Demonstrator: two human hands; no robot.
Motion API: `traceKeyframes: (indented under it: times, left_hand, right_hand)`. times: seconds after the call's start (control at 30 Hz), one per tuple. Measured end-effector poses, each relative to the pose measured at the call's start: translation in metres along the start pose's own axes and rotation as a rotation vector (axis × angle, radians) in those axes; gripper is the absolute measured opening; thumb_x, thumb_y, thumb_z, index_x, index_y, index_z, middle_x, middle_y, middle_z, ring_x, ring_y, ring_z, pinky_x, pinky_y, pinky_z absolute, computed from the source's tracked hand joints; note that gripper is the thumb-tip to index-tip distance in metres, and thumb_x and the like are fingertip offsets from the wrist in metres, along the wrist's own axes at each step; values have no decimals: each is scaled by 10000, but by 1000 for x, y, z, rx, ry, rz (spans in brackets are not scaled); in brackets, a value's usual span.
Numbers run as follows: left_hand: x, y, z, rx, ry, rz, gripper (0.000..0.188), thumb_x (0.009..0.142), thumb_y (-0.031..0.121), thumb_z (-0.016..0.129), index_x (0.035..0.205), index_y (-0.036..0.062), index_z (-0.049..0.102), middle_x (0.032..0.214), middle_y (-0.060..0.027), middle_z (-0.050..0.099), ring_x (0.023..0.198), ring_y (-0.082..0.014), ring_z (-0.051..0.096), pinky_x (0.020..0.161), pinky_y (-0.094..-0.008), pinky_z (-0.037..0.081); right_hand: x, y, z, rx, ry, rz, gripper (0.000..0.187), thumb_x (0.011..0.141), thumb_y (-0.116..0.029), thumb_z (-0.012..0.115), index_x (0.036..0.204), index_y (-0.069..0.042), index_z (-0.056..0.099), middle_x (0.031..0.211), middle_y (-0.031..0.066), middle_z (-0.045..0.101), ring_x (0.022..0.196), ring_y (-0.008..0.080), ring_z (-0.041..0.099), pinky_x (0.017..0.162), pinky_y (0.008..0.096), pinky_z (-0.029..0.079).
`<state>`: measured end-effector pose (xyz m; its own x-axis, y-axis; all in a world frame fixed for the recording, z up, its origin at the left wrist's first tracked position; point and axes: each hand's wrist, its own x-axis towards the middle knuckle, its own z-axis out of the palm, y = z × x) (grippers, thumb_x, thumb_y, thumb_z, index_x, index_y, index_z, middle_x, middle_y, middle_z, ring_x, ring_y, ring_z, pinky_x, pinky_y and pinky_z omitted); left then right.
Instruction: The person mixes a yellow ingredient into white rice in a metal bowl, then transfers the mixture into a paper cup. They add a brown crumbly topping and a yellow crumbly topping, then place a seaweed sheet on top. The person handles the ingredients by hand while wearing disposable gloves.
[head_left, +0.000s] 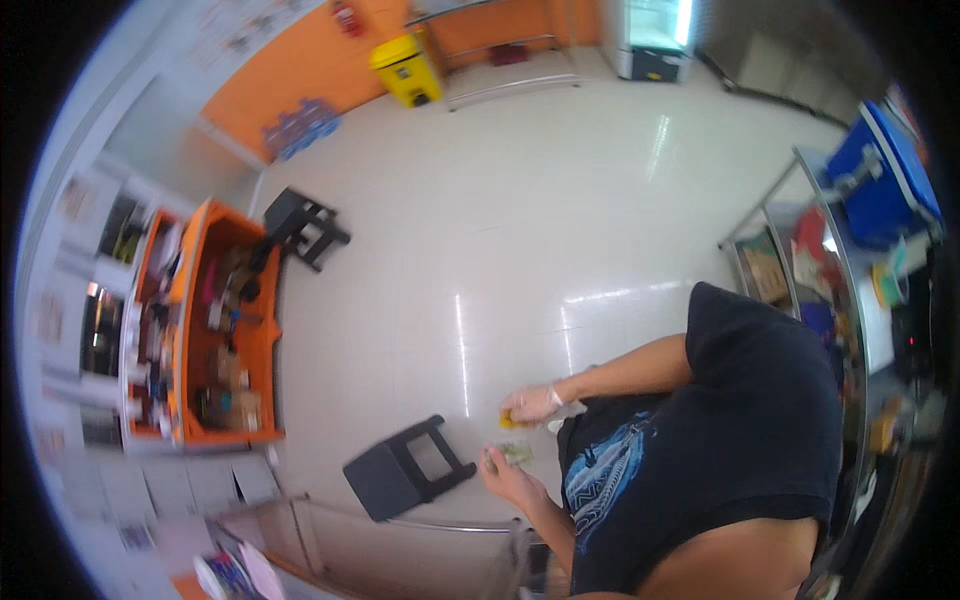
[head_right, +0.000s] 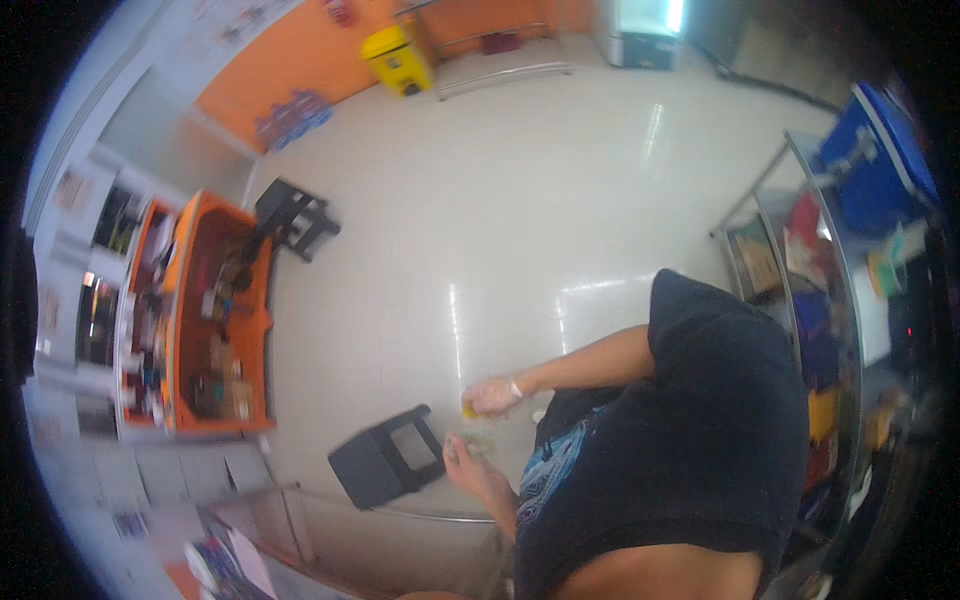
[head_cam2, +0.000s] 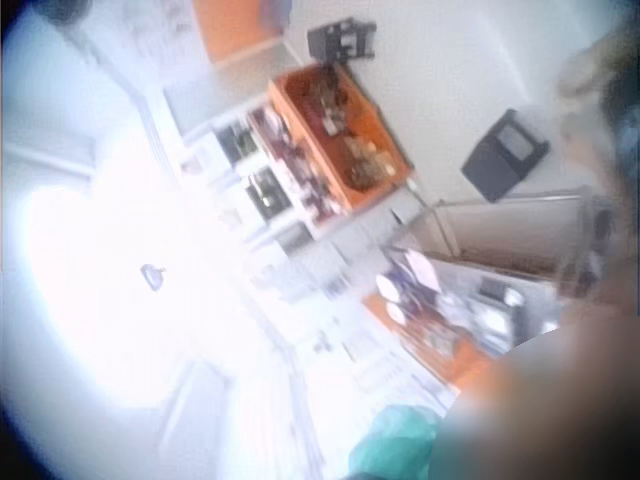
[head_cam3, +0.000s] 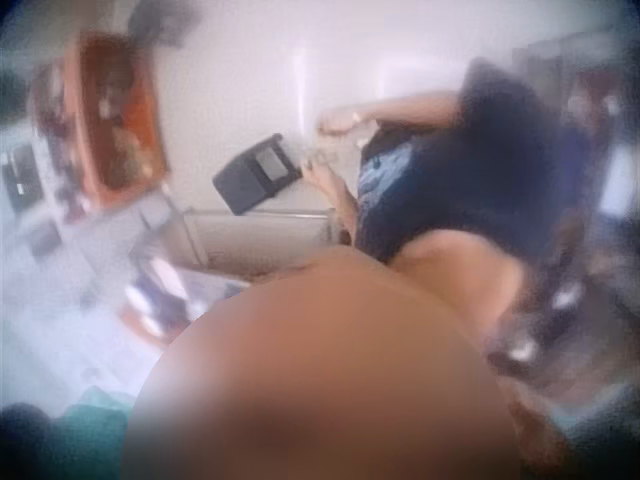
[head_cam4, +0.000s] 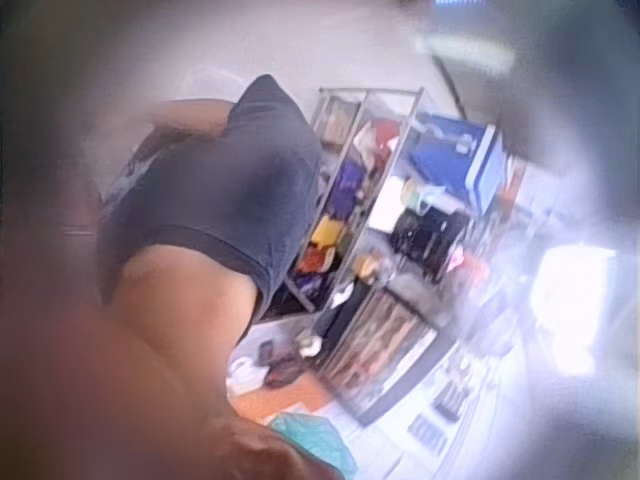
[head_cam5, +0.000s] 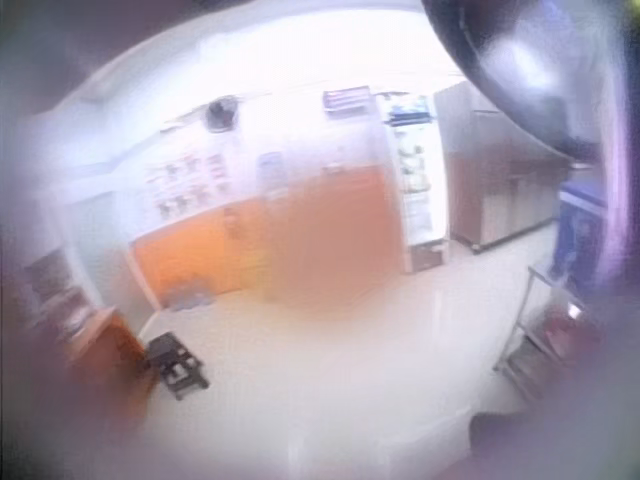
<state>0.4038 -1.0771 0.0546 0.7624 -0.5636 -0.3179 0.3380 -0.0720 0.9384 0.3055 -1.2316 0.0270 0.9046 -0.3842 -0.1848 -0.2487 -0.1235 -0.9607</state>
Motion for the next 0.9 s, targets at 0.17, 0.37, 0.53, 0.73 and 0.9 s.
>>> traceKeyframes:
  times: [0.17, 0.37, 0.53, 0.73, 0.9]
  left_hand:
    - [158, 29, 104, 282, -291, 3, 217, 977, 94, 625, 1146, -41, 614, 1042, -103, 658, 911, -181, 642, 802, -320, 552]
    - [314, 36, 244, 220, -550, -251, 265, 973, 122, 635, 1198, -10, 589, 1112, -114, 631, 984, -203, 633, 819, -360, 547]
    - [435, 83, 353, 122, -566, -382, 340, 978, 166, 628, 1263, -4, 556, 1217, -134, 582, 1141, -255, 587, 931, -443, 513]
    - [595, 118, 457, 69, -636, -363, 313, 975, 156, 659, 1252, 37, 577, 1160, -80, 634, 1059, -195, 619, 836, -345, 529]
    - [751, 141, 531, 160, -676, -395, 322, 982, 171, 648, 1272, 42, 590, 1152, -79, 650, 1019, -180, 633, 813, -318, 532]
  right_hand:
    - [60, 17, -107, -83, 259, 56, 345, 857, -227, 521, 1064, 33, 615, 1046, 264, 655, 1025, 396, 627, 887, 484, 481]
    - [164, 35, -240, -119, 453, 280, 577, 959, -547, 520, 1163, -10, 570, 1011, 244, 659, 977, 387, 648, 818, 463, 500]
    - [276, 42, -370, -89, 467, 239, 700, 923, -671, 538, 1148, -13, 617, 1055, 222, 680, 995, 373, 650, 863, 443, 503]
    - [423, 68, -527, 173, 211, 66, 548, 942, -530, 604, 1192, -43, 616, 1004, 128, 662, 926, 266, 609, 807, 401, 495]
    - [529, 142, -656, 359, 312, 409, 476, 979, -474, 538, 1252, -100, 647, 965, 25, 621, 865, 134, 523, 680, 296, 437]
